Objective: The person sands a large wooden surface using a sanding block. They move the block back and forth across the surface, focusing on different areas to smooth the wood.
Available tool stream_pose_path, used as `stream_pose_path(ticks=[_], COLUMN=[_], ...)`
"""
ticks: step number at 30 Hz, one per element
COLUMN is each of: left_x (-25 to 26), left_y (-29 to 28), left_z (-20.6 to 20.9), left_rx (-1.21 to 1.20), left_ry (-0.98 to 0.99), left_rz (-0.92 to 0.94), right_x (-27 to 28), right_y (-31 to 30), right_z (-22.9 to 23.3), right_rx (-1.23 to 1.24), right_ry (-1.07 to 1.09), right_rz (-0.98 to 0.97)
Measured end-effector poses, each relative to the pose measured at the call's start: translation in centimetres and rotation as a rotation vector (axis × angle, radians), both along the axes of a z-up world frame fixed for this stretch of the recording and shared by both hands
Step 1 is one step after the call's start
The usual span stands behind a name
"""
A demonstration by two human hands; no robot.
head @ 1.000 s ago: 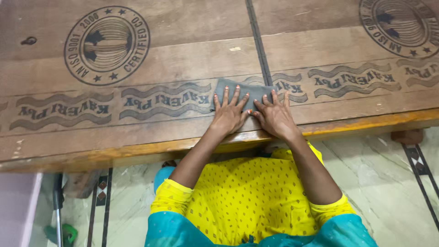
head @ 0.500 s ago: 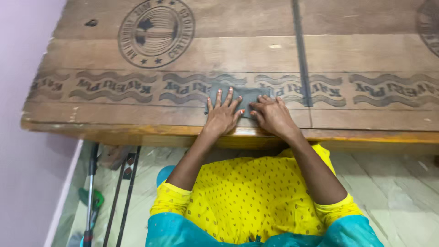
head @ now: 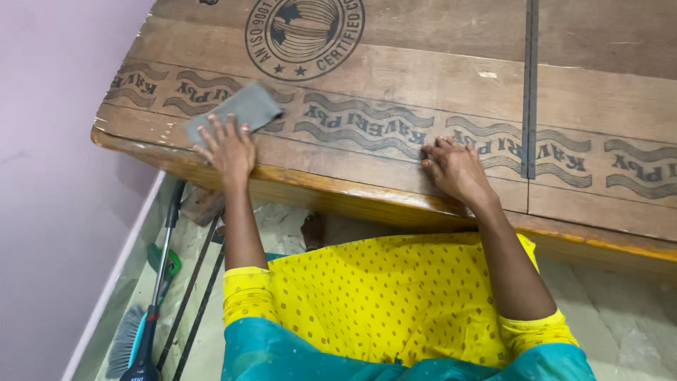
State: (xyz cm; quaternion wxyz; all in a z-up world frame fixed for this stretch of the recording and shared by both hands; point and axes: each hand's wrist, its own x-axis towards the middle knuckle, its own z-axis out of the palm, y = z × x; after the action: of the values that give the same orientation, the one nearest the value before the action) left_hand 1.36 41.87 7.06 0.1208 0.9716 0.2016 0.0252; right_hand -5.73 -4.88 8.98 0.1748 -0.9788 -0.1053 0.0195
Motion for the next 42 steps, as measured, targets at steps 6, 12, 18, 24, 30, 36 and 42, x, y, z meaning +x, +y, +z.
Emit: stream_pose_path(ticks=[6, 12, 18, 24, 30, 36, 42], left_x=[-0.1, -0.7, -2.4, -4.1, -0.7, 6.5, 7.6], left_y=[-2.2, -11.4, -23.1, -31.9, -34.2, -26.2, -10.2], left_z=[-0.6, 0.8, 1.4, 0.5, 0.0, -0.8, -1.3], left_rx=[-0.009, 0.022, 0.077, -0.002, 0.016, -0.030, -0.035], left_ry=[0.006, 0.129, 0.230, 0.160, 0.192, 0.183, 0.105], left_rz=[0.057, -0.250, -0.625, -0.928, -1.066, -0.796, -0.359], right_x=[0.8, 1.0, 0.6, 0.1, 0.4, 1.2, 1.9], right_y=[-1.3, -2.9, -4.3, -6.5, -6.6, -3.7, -1.9], right_z=[-0.6, -0.6, 0.2, 0.1, -0.6, -0.9, -1.0], right_rx=[0.076, 0.208, 0.258, 0.250, 0.298, 0.283, 0.295], right_ry=[0.009, -0.151, -0.172, -0.298, -0.393, -0.356, -0.329], right_rz=[-0.038, -0.037, -0.117, -0.177, -0.199, -0.157, -0.073])
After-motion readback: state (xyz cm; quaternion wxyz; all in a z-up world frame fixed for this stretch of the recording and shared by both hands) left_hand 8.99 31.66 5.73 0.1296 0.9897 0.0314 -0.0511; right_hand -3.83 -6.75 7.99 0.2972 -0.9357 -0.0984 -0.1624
